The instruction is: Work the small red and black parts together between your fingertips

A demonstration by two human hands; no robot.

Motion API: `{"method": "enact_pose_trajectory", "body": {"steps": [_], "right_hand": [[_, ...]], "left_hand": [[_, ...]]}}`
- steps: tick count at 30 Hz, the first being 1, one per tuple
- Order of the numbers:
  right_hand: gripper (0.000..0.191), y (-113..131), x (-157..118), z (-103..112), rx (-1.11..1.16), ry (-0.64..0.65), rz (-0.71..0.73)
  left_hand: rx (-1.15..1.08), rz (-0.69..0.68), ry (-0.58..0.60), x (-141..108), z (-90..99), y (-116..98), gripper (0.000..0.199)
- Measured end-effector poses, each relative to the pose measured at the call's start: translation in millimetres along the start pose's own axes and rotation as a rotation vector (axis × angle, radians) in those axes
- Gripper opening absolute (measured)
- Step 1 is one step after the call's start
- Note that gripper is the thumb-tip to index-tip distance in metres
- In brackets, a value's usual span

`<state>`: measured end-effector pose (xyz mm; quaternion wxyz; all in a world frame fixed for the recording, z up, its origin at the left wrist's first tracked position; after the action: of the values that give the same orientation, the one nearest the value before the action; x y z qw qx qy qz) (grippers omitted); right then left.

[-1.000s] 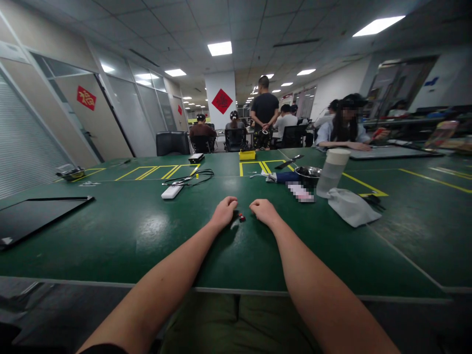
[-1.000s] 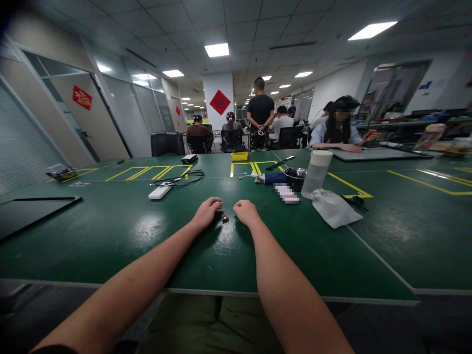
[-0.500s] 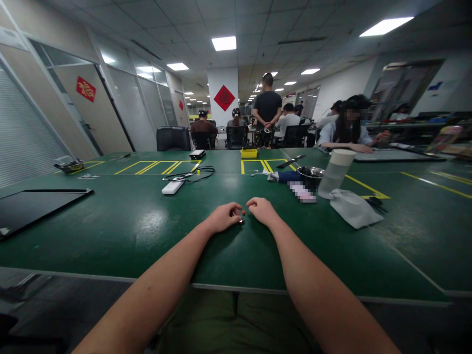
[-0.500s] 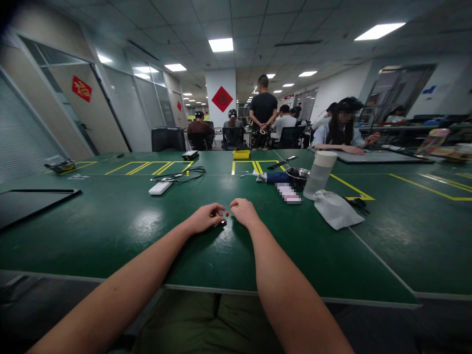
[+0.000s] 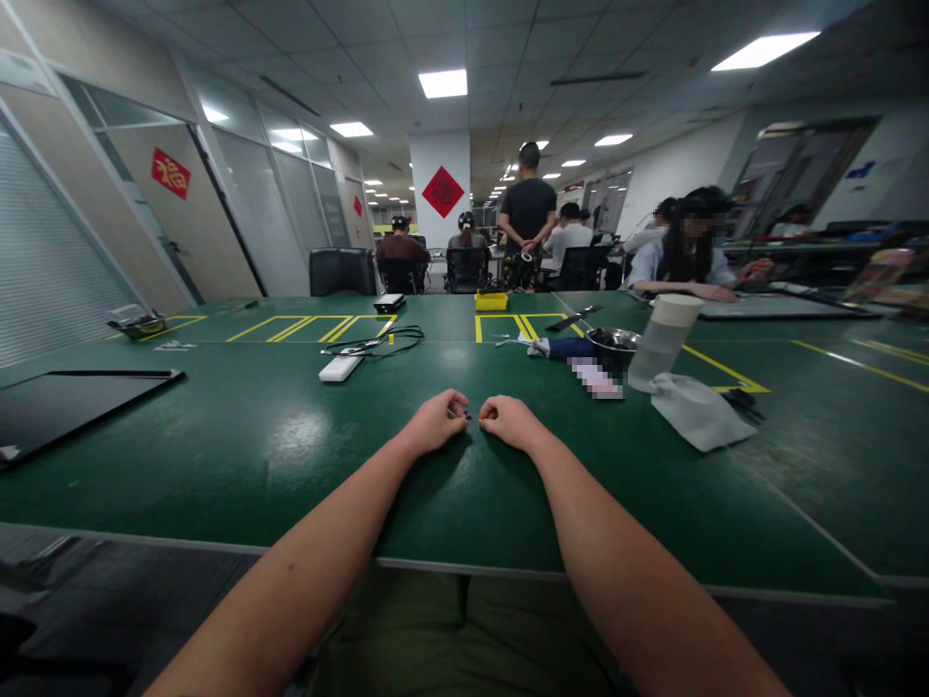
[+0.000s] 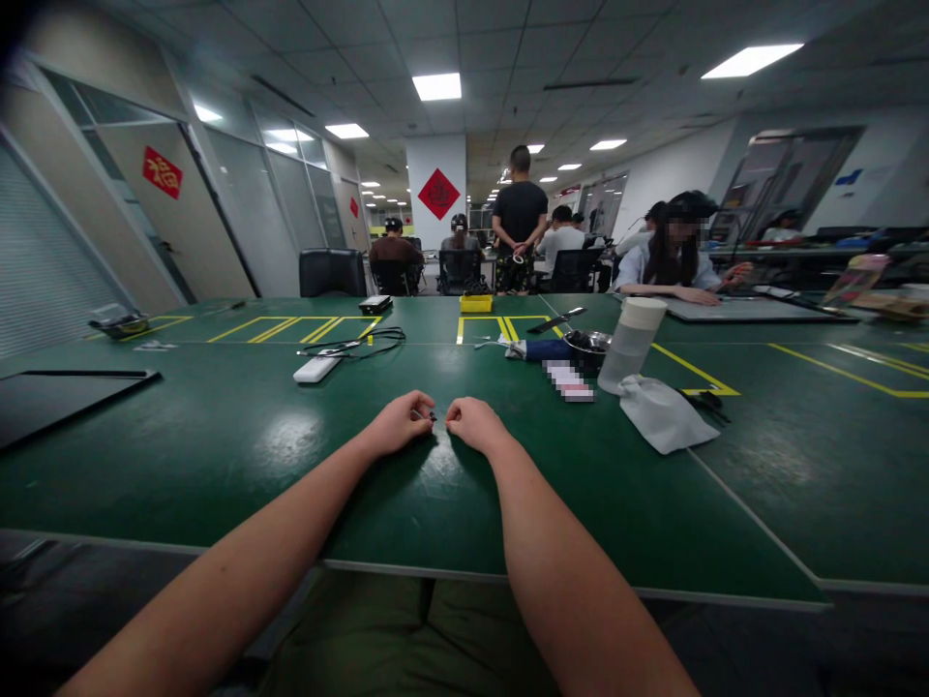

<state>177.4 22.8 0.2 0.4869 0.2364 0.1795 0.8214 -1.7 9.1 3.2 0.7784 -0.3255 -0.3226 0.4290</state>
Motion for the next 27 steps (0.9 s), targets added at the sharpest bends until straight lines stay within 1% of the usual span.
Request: {"method": "enact_pose_trajectory", "body": {"steps": [2, 4, 6, 11, 15, 17, 19, 23, 27], "right_hand": [[0.006, 2.1, -0.8, 1.8, 0.036, -0.035, 0.016], [0.007, 3.8, -1.0, 2.7, 0.115, -0.052, 0.010], [0.010, 4.8, -0.8, 1.9, 0.264, -0.042, -0.005], [0.017, 8.4, -1.4, -4.3, 0.659, 0.021, -0.034], [0.015, 10.7, -3.2, -7.2, 0.891, 0.009, -0.096], [0.013, 10.8, -4.3, -7.2, 0.931, 0.003, -0.119], [0.011, 10.5, -5.4, -6.9, 0.925, 0.012, -0.151], [0.012, 10.4, -6.7, -6.8, 0.931, 0.041, -0.196], [0.012, 9.2, -5.2, -7.8, 1.017, 0.062, -0.230]], "left_hand": [[-0.126, 0.064, 0.011, 0.6, -0.4, 3.6, 0.029], [-0.199, 0.117, 0.029, 0.6, -0.8, 5.5, 0.026], [-0.262, 0.144, 0.031, 0.1, -0.3, 6.1, 0.024], [-0.502, 0.138, 0.023, -0.5, 0.8, 4.1, 0.018], [-0.653, 0.233, 0.030, -0.6, -2.6, 2.5, 0.012], [-0.671, 0.264, 0.036, -0.9, -4.6, 2.5, 0.013], [-0.635, 0.261, 0.051, -1.2, -5.9, 3.2, 0.016], [-0.543, 0.192, 0.095, -1.4, -6.4, 5.4, 0.020], [-0.550, 0.158, 0.097, -1.0, -5.5, 5.5, 0.019]]}}
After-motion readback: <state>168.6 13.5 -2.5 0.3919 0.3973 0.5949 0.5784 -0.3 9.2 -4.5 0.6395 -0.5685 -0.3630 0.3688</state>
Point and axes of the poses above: each hand's wrist, its own x-axis towards the middle knuckle, its own z-axis out of the back of the hand, y = z × x, the point moved 2 cm from there along x, towards the middle knuckle, and after that the axes turned 5 degrees about y, right-handed, at the moved point
